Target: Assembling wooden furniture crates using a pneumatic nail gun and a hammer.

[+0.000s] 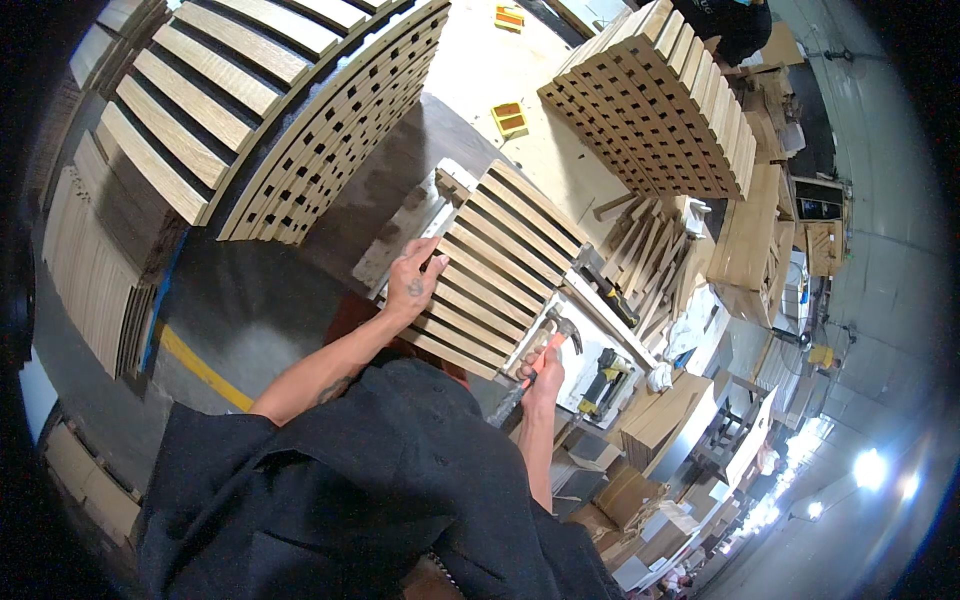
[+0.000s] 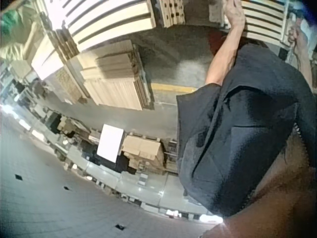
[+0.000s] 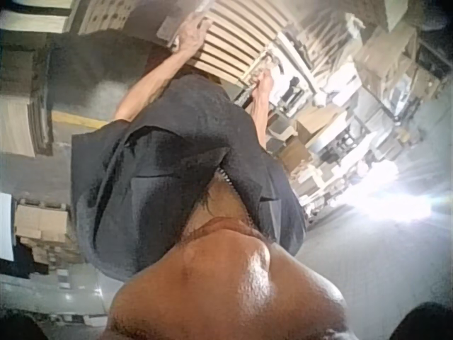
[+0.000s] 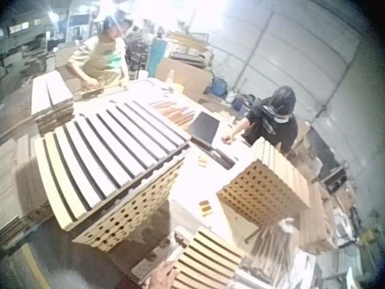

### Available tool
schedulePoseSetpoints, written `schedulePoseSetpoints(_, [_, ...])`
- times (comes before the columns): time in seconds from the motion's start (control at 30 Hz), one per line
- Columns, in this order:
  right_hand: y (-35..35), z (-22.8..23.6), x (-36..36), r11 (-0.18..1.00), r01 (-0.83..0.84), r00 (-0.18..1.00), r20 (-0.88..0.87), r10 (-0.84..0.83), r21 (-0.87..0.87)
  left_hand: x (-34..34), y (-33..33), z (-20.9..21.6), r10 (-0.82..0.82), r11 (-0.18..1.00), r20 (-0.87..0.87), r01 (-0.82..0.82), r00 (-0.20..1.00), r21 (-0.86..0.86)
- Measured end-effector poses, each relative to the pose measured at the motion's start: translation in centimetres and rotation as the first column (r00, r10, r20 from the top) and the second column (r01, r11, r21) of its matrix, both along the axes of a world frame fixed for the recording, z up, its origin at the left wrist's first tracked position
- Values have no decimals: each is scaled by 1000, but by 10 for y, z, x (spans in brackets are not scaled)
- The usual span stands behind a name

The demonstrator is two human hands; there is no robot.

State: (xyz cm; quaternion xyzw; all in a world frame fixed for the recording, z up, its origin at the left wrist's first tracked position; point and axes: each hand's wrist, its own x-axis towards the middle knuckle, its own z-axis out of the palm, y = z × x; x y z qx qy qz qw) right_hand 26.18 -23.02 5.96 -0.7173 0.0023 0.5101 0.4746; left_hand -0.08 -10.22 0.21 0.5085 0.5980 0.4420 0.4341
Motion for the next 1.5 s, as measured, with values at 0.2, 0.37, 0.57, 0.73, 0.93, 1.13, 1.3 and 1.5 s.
schedulePoseSetpoints(0.2, [-22,1,19,998,61,997,-47,-60,14,-30,-20,16,-56,978,33,61,998,-198])
schedulePoseSetpoints(0.37, [-34,4,21,999,32,996,-83,-34,-31,-31,-36,7,-55,995,-46,51,997,-83])
schedulePoseSetpoints(0.57, [-26,8,-3,999,-25,995,-101,20,-47,-13,-30,-2,-94,996,-167,94,981,-10])
schedulePoseSetpoints(0.73, [-31,11,-6,1000,-8,996,-84,8,-10,-11,-31,-4,-73,997,-150,71,986,-16])
schedulePoseSetpoints(0.93, [-35,13,-16,987,-134,991,17,136,-88,-6,-33,-2,-29,999,-199,35,980,28])
schedulePoseSetpoints(1.13, [-43,3,-18,1000,-19,999,-47,19,3,-5,-34,-5,-13,999,-143,19,990,40])
schedulePoseSetpoints(1.3, [-47,5,-14,1000,-9,994,-105,9,4,-9,-34,-3,10,998,-29,-12,1000,-58])
schedulePoseSetpoints(1.5, [-68,-2,11,999,-6,983,-182,11,31,-14,-66,0,109,993,-123,-113,986,-29])
